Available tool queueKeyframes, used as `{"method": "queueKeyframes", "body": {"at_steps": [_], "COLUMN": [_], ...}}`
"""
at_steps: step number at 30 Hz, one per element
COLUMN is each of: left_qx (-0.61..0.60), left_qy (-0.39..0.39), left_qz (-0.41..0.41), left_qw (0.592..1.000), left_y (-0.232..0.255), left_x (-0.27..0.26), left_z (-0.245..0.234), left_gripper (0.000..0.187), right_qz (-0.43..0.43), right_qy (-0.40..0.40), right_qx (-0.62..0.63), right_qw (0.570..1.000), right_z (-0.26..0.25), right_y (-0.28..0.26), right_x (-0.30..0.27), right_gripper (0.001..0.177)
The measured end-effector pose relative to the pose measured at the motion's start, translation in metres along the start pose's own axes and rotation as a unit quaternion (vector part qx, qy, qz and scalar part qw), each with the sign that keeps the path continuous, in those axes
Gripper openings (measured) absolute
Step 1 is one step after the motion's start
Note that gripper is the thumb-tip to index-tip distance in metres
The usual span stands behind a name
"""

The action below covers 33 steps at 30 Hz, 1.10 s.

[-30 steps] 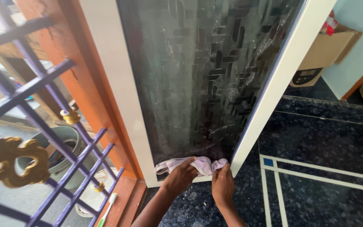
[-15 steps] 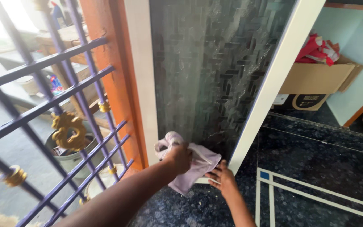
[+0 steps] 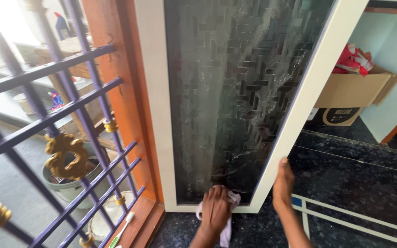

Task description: The person wipes a patterned glass panel with a light purple cloth. They move the cloth in circular and vertical motions across the surface, covering different areas of the glass.

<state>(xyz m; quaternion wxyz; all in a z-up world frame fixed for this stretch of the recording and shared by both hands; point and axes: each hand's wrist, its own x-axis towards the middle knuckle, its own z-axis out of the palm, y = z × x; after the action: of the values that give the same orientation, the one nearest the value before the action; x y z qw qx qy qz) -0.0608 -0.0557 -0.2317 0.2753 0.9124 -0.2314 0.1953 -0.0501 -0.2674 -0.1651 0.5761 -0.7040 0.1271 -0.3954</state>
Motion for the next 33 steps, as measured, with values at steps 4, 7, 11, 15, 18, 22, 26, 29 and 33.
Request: {"method": "queueKeyframes", "body": {"at_steps": [4, 7, 11, 15, 18, 22, 26, 29, 33], "left_qx": [-0.185, -0.247, -0.194, -0.182, -0.196, -0.291, -0.290, -0.323, -0.398], "left_qy": [0.132, 0.153, 0.189, 0.218, 0.275, 0.215, 0.196, 0.246, 0.334], "left_qz": [-0.129, -0.187, -0.182, -0.222, -0.182, -0.211, -0.248, -0.308, -0.355], "left_qw": [0.965, 0.938, 0.945, 0.933, 0.924, 0.908, 0.903, 0.861, 0.777], "left_y": [0.026, 0.034, 0.038, 0.036, 0.032, 0.026, 0.016, 0.025, 0.040], "left_x": [0.006, 0.007, 0.010, 0.019, 0.017, 0.004, 0.007, 0.013, 0.025], "left_z": [0.014, 0.027, 0.052, 0.069, 0.078, 0.084, 0.086, 0.095, 0.111], "left_gripper": [0.037, 0.036, 0.039, 0.024, 0.018, 0.026, 0.023, 0.019, 0.016], "right_qz": [0.039, -0.076, -0.106, -0.106, -0.129, -0.124, -0.139, -0.151, -0.149], "right_qy": [0.044, 0.077, 0.115, 0.112, 0.115, 0.129, 0.147, 0.146, 0.141], "right_qx": [-0.055, -0.031, -0.046, -0.075, -0.083, -0.106, -0.119, -0.114, -0.104], "right_qw": [0.997, 0.994, 0.987, 0.985, 0.981, 0.978, 0.972, 0.971, 0.973], "right_z": [0.029, 0.037, 0.045, 0.044, 0.043, 0.046, 0.049, 0.047, 0.049], "right_y": [0.038, 0.050, 0.052, 0.059, 0.065, 0.068, 0.067, 0.064, 0.058], "right_x": [0.002, -0.004, -0.003, 0.003, 0.004, 0.005, 0.004, 0.006, 0.005], "right_gripper": [0.073, 0.073, 0.073, 0.073, 0.076, 0.079, 0.080, 0.080, 0.080]}}
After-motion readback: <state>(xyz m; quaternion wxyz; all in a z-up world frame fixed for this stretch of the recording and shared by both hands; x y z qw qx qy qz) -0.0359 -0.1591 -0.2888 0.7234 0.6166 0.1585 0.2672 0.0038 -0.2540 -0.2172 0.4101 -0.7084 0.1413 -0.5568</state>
